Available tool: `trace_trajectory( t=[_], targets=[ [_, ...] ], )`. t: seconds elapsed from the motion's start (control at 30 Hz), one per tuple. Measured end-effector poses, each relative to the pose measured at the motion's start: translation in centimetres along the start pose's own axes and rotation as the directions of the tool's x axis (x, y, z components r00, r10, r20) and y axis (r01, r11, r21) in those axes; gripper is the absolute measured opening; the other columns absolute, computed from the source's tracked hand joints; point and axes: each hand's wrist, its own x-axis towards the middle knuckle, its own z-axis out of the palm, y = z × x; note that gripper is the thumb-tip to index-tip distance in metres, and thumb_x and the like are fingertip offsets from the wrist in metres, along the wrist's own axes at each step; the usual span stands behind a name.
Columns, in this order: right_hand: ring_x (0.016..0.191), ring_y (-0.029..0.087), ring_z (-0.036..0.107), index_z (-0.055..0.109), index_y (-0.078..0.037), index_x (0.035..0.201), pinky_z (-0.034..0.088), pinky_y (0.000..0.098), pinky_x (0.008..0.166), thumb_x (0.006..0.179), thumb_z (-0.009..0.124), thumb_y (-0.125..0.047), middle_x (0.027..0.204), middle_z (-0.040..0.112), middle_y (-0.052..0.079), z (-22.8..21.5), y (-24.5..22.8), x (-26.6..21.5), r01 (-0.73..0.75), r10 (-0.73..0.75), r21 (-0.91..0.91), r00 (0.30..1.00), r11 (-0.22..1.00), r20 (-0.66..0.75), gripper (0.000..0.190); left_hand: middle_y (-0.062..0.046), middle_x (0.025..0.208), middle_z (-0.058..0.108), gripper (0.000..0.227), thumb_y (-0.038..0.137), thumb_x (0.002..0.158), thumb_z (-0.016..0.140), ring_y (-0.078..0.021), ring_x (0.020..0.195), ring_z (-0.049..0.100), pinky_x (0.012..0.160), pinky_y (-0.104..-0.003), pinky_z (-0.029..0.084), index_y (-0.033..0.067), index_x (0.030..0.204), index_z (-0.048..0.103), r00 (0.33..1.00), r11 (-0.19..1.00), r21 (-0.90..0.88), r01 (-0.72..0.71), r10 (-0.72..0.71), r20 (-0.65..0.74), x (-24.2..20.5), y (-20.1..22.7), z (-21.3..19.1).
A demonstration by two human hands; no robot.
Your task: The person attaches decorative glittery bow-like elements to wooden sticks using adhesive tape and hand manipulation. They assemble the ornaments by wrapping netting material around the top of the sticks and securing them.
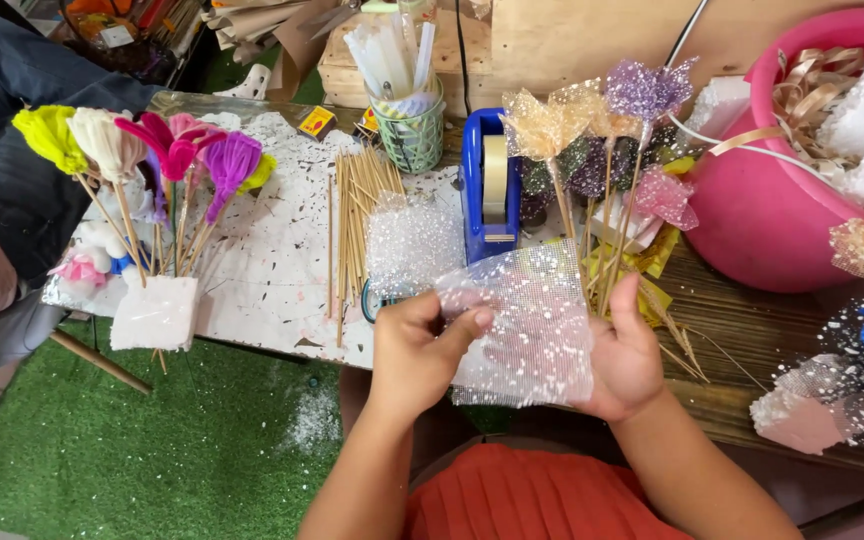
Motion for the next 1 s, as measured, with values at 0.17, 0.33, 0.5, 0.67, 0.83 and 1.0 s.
trace_trajectory(
  t=[0.17, 0.33, 0.5, 0.67, 0.83, 1.0],
  targets=[
    [0.135, 0.051, 0.049, 0.033, 0.003, 0.155, 0.034, 0.0716, 0.109, 0.108, 0.025, -0.05, 0.15, 0.047, 0.034, -0.9, -0.1, -0.1, -0.032, 0.036, 0.03, 0.989, 0.999, -0.141, 0.072, -0.025, 0.093, 0.063, 0.065, -0.001, 0.079, 0.082, -0.0263, 0.07, 0.057, 0.053, -0.034, 0.047, -0.0031, 0.137, 0.052, 0.98, 0.969, 0.153, -0.192, 0.182, 0.074, 0.4, 0.8, -0.4],
    [0.132, 0.049, 0.054, 0.038, 0.006, 0.151, 0.038, 0.0709, 0.107, 0.11, 0.027, -0.034, 0.145, 0.053, 0.035, -0.5, -1.7, 0.1, -0.047, 0.045, -0.006, 0.975, 0.999, -0.217, 0.059, -0.022, 0.146, 0.046, 0.064, -0.022, 0.08, 0.047, -0.0441, 0.123, 0.049, 0.093, -0.046, 0.049, 0.0157, 0.125, 0.073, 0.825, 0.809, 0.233, -0.54, 0.453, 0.337, 1.2, 1.8, -2.5],
    [0.127, 0.049, 0.049, 0.039, 0.001, 0.154, 0.031, 0.0736, 0.113, 0.101, 0.026, -0.036, 0.146, 0.049, 0.028, 3.6, -2.1, 2.4, -0.23, 0.151, 0.017, 0.578, 0.973, -0.802, 0.066, -0.002, 0.134, 0.064, 0.006, 0.024, 0.085, 0.078, -0.0322, 0.119, 0.045, 0.098, -0.04, 0.036, 0.0289, 0.087, 0.081, 0.763, 0.714, 0.304, -0.631, 0.498, 0.412, 1.3, 0.2, -2.1],
    [0.131, 0.046, 0.05, 0.04, 0.003, 0.152, 0.034, 0.0667, 0.113, 0.104, 0.03, -0.042, 0.148, 0.05, 0.031, 2.8, -1.4, 1.2, -0.124, 0.119, 0.028, 0.826, 0.992, -0.551, 0.066, 0.009, 0.083, 0.072, 0.007, 0.031, 0.089, 0.077, -0.0198, 0.089, 0.056, 0.089, -0.034, 0.039, 0.0255, 0.084, 0.078, 0.851, 0.823, 0.27, -0.5, 0.408, 0.332, 1.0, -0.1, -1.2],
    [0.141, 0.041, 0.047, 0.031, 0.005, 0.156, 0.035, 0.0565, 0.116, 0.1, 0.038, -0.072, 0.155, 0.045, 0.032, 1.6, -1.2, 0.1, -0.051, 0.049, -0.019, 0.995, 0.999, -0.085, 0.096, 0.007, 0.061, 0.069, 0.007, 0.021, 0.084, 0.085, -0.016, 0.071, 0.064, 0.08, -0.028, 0.042, 0.0191, 0.082, 0.079, 0.941, 0.908, 0.258, -0.329, 0.293, 0.167, 0.8, -1.6, -0.2],
    [0.137, 0.042, 0.05, 0.033, 0.01, 0.15, 0.026, 0.0594, 0.118, 0.074, 0.081, -0.012, 0.15, 0.049, 0.034, 2.1, -1.0, 0.1, -0.032, 0.033, -0.315, 0.999, 0.949, -0.002, 0.092, 0.008, 0.053, 0.066, 0.008, 0.022, 0.084, 0.085, -0.013, 0.056, 0.066, 0.071, -0.024, 0.044, 0.0206, 0.078, 0.079, 0.974, 0.935, 0.275, -0.225, 0.223, 0.039, 0.7, -2.9, 0.5]
  ],
)
